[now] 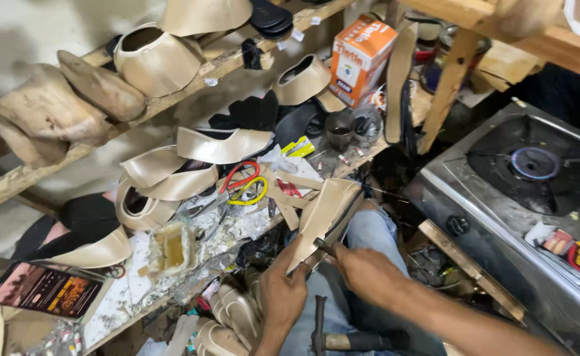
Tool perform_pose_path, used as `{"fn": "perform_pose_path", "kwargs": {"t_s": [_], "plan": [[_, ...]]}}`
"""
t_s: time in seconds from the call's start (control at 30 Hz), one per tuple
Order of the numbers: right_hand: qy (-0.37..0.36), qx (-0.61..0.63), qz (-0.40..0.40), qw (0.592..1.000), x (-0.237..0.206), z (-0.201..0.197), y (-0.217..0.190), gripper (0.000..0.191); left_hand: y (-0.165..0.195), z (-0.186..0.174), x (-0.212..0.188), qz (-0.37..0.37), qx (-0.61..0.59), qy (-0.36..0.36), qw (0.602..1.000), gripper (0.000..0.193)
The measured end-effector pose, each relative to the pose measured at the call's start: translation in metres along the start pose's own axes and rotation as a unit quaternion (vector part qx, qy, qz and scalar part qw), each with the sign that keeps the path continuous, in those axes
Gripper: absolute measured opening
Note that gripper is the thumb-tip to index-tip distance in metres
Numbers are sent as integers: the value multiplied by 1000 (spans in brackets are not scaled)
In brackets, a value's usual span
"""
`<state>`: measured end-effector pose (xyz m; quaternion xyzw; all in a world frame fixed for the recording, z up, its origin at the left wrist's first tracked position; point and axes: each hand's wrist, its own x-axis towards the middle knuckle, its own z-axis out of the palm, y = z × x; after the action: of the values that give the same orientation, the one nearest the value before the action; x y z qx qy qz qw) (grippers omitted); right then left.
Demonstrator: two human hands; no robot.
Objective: The person assembles a beige shoe by attaching a sole to the upper. They use shears to trim excess material, a hammer to tap the sole into place, and a small metal tool to press the edges. The person repeatedly turns the shoe over and adjusts the fit while working.
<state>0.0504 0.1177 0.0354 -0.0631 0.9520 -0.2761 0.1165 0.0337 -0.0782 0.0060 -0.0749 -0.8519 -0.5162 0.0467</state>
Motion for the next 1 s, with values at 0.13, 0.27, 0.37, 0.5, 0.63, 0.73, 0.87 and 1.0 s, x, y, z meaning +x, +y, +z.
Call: {"fn": "perform_pose_path", "kwargs": {"t_s": [0.13,0.27,0.37,0.5,0.63,0.73,0.87,1.0], "plan": [[2,-7,12,1000,0,33,6,21,-17,3,5,-24,-87,8,996,48],[101,34,-8,994,5,51,14,20,-20,0,12,-39,-92,-53,994,51],[110,37,-2,993,5,59,17,22,-20,-18,27,-22,-50,-178,982,58],[102,34,19,994,7,71,24,25,-16,-27,55,-58,-18,-305,950,64],[123,9,-56,991,10,67,37,26,-6,-8,50,-31,22,-195,980,58],[113,-99,-108,983,-6,45,40,21,2,-4,30,-4,73,-150,986,54],[122,-156,-70,978,-49,7,32,20,11,-5,11,2,174,-143,974,56],[380,266,-115,878,-52,24,8,28,11,-10,4,113,112,-148,976,61]]}}
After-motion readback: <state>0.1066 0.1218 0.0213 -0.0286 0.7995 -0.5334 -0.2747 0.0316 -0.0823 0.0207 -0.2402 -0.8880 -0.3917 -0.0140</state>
